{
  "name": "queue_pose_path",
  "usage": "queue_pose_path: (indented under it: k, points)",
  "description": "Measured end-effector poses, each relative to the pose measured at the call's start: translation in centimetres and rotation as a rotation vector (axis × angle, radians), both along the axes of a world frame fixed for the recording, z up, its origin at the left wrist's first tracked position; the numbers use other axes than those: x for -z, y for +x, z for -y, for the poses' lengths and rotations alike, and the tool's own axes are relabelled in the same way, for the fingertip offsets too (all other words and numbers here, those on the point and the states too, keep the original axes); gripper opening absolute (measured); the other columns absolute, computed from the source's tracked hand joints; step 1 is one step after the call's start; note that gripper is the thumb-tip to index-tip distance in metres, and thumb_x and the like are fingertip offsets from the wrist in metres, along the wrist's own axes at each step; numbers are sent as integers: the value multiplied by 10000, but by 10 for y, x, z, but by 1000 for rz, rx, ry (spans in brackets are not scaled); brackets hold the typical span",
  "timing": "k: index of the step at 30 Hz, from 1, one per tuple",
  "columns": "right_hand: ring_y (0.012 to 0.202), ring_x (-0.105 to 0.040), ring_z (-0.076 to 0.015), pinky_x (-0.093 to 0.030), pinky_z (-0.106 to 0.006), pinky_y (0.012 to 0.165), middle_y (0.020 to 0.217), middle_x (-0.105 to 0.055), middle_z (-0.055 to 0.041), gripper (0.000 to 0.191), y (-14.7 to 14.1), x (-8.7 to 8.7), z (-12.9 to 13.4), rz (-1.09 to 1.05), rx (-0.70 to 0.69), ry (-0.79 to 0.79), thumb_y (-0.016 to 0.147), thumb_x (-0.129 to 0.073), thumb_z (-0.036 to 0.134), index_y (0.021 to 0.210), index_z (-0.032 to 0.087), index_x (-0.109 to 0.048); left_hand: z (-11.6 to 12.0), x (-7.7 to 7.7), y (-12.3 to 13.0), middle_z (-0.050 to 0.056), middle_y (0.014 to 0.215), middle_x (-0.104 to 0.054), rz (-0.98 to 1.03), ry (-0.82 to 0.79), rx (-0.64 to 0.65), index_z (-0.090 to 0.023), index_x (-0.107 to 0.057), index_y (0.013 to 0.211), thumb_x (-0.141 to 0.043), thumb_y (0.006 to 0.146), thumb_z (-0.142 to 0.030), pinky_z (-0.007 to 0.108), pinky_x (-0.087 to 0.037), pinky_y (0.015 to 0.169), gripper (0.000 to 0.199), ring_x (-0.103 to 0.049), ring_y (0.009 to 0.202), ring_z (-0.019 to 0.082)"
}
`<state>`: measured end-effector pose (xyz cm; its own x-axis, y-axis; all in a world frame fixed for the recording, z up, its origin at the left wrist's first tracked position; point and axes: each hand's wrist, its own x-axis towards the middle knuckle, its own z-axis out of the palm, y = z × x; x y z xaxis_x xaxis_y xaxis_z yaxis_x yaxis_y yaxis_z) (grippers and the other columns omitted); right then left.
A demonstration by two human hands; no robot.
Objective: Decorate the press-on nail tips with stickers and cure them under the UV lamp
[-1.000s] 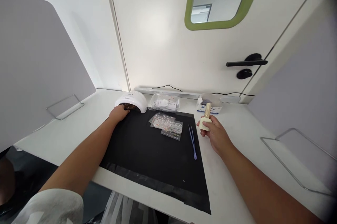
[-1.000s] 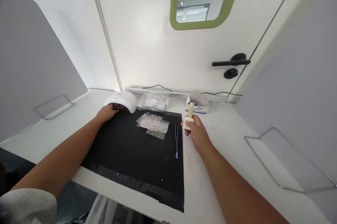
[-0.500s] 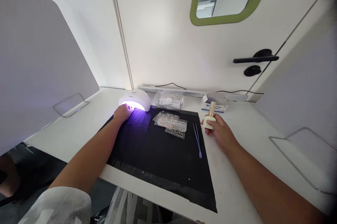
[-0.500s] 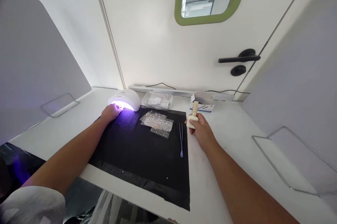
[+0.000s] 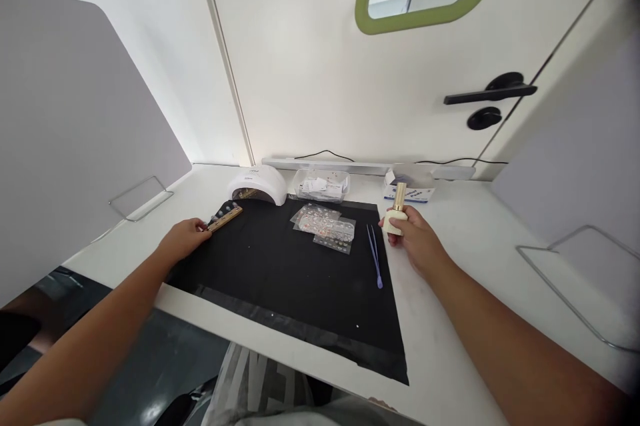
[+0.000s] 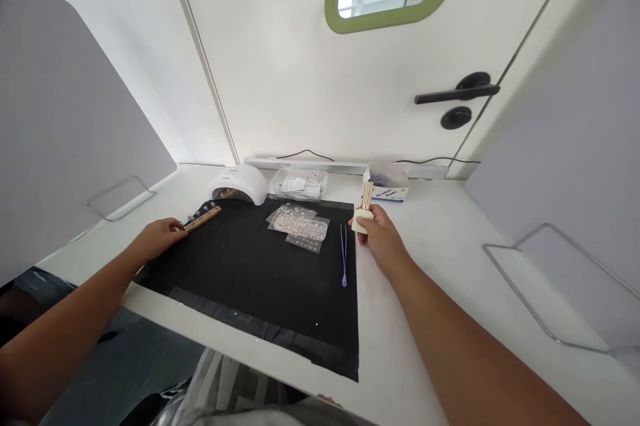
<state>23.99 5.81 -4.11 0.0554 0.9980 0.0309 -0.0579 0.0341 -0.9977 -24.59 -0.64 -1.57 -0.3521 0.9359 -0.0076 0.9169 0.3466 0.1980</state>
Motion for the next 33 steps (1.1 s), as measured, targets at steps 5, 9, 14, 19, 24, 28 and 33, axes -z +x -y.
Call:
queue_pose_path:
  k: [5, 9, 14, 19, 24, 28, 33]
  points:
    - [458, -463, -97, -372, -267, 469, 756, -652, 29, 221, 0, 3, -1, -10, 18, 5, 688, -603, 274, 898, 253, -540, 42, -6, -43, 88, 839, -717, -10, -22, -76, -169, -678, 905, -523, 664, -506, 322, -451, 669, 443, -659, 795, 286]
    - [501, -477, -111, -419, -281, 486, 804, -671, 10, 190, -1, 5, -2, -18, 33, 33, 707, -628, 272, 885, 273, -560, 64, -10, -68, 95, 815, -711, -8, -12, -164, -173, -677, 847, -536, 644, -491, 343, -463, 691, 402, -662, 811, 305]
    - [575, -531, -115, -489, -264, 525, 849, -678, 15, 294, 1, 10, -5, -14, 44, 56, 666, -700, 289, 938, 269, -592, 80, -17, -74, 114, 926, -701, 0, 61, -239, -150, -640, 1062, -596, 672, -516, 353, -482, 670, 537, -662, 778, 288]
    - [624, -562, -109, -519, -242, 551, 904, -689, 13, 320, 3, 16, -8, 6, 45, 75, 687, -703, 306, 990, 271, -609, 89, -24, -38, 129, 1200, -575, -91, 351, -266, -187, -433, 1306, -490, 827, -489, 360, -488, 764, 570, -612, 925, 256]
    - [661, -586, -125, -556, -283, 598, 951, -666, 3, 323, 5, 20, -12, 34, 74, 110, 689, -699, 321, 994, 270, -602, 72, -34, 32, 62, 1073, -603, -31, 451, 86, -217, -561, 1130, -535, 833, -458, 316, -484, 682, 384, -589, 752, 181]
    - [677, -592, -136, -566, -314, 627, 931, -627, 2, 291, 5, 21, -14, 55, 108, 110, 702, -676, 333, 973, 273, -590, 26, -37, 75, 49, 1151, -628, 13, 214, 227, -233, -588, 1161, -496, 877, -464, 336, -492, 776, 378, -623, 812, 189]
    - [642, -584, -141, -559, -335, 640, 891, -619, 4, 296, 5, 17, -12, 76, 84, 90, 703, -667, 350, 976, 276, -580, -52, -25, 96, 102, 1139, -667, 16, 52, 153, -187, -609, 1200, -536, 910, -401, 365, -488, 901, 368, -635, 1036, 242]
